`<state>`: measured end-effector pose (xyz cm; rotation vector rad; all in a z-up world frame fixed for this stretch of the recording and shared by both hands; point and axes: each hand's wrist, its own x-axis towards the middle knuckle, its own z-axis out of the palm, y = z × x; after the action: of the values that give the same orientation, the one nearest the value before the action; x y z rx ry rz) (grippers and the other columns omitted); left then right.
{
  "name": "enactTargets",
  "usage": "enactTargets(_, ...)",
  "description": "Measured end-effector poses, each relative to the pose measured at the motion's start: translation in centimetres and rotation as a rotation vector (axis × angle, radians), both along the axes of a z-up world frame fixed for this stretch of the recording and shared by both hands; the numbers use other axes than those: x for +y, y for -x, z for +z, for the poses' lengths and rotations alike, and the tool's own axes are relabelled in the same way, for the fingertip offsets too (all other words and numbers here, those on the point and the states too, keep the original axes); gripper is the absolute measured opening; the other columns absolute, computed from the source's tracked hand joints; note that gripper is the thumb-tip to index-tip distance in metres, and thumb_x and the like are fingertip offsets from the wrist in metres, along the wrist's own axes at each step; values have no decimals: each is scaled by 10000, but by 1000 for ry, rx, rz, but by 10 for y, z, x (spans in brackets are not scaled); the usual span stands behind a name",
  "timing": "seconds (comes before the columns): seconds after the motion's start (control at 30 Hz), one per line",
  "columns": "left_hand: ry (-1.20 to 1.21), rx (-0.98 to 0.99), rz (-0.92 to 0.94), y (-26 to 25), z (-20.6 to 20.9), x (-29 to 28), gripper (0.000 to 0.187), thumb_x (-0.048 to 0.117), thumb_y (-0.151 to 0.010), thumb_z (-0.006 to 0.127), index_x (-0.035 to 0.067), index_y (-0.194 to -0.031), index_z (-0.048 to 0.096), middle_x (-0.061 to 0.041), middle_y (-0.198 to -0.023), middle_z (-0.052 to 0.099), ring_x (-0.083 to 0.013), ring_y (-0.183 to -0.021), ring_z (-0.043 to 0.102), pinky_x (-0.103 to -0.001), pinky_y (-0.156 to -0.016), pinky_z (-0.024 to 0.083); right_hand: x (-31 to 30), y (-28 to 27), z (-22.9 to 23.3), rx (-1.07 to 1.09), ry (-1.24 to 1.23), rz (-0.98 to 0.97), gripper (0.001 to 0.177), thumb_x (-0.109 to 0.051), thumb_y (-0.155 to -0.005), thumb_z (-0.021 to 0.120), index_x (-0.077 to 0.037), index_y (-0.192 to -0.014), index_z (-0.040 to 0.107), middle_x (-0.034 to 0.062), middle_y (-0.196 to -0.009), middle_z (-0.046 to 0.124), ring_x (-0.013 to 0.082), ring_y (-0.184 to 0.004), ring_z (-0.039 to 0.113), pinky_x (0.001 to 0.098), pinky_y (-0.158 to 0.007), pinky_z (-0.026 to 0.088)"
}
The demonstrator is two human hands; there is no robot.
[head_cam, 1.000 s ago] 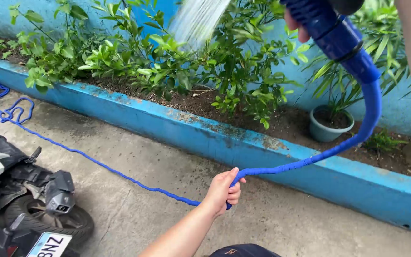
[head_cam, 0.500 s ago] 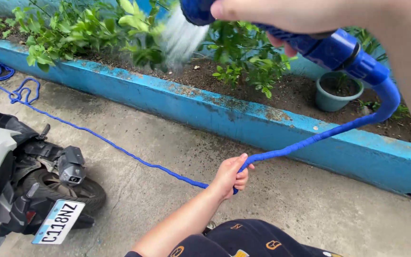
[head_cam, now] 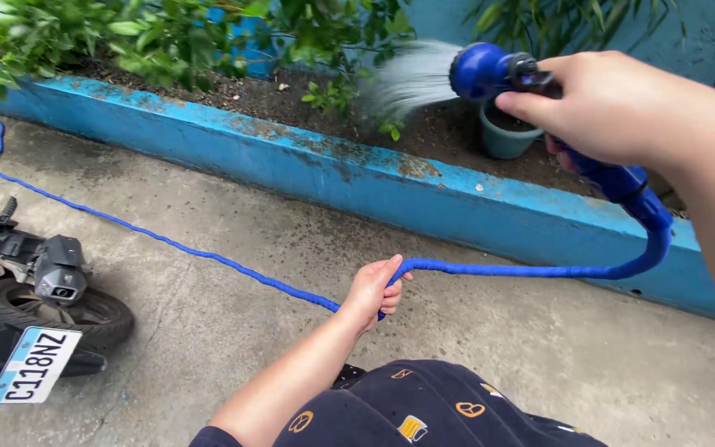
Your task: Use a hose and sprayer to water various plants in a garden.
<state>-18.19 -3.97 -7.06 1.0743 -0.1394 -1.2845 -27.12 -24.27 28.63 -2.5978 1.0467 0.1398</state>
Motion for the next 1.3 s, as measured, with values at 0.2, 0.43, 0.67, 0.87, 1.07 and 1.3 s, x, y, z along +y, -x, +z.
enactTargets(0.2, -52, -36, 0, 29, -8, -19, 389, 395, -1052, 543, 31, -929, 605, 56, -542, 357, -50, -410, 267, -253, -389, 194, -75, 64, -38, -163, -98, -13, 470, -427, -1042, 579, 38, -1030, 637, 161, -777, 715, 274, -653, 719, 436, -640, 594)
enactTargets(0.43, -88, -32, 98, 35, -28, -9, 386, 391, -1046, 546, 31, -920, 605, 56, -536, 342, -54, -405, 262, -257, -382, 192, -84, 75, -86, -407, -438, -54, 389, -388, -1015, 583, -6, -1070, 631, 116, -778, 704, 236, -637, 698, 413, -614, 581)
enactTargets(0.67, -60, -7, 202, 3, -31, 23, 383, 388, -1049, 531, 25, -939, 588, 53, -548, 341, -58, -416, 263, -259, -395, 199, -61, 41, -108, -396, -499, -134, 377, -406, -1002, 585, -42, -1091, 629, 109, -765, 692, 223, -635, 692, 417, -610, 577)
enactTargets(0.87, -77, 29, 197, -28, -20, 38, 384, 387, -1049, 529, 23, -942, 588, 52, -557, 342, -57, -426, 268, -257, -401, 200, -31, -14, -102, -316, -432, -151, 385, -409, -1005, 587, -34, -1086, 626, 107, -772, 687, 232, -635, 689, 414, -625, 571)
enactTargets(1.07, -65, 69, 178, -70, -25, 67, 384, 392, -1050, 538, 27, -942, 588, 51, -561, 343, -58, -432, 274, -257, -410, 207, 5, -73, -106, -318, -436, -126, 376, -404, -1007, 587, -41, -1091, 635, 104, -765, 680, 217, -635, 684, 406, -626, 575)
enactTargets(1.3, -40, 123, 213, -135, -48, 110, 395, 418, -1050, 524, 40, -957, 582, 56, -563, 332, -60, -434, 264, -254, -402, 207, 44, -141, -119, -373, -535, -65, 361, -402, -986, 601, -50, -1067, 613, 68, -733, 668, 190, -584, 671, 377, -575, 570)
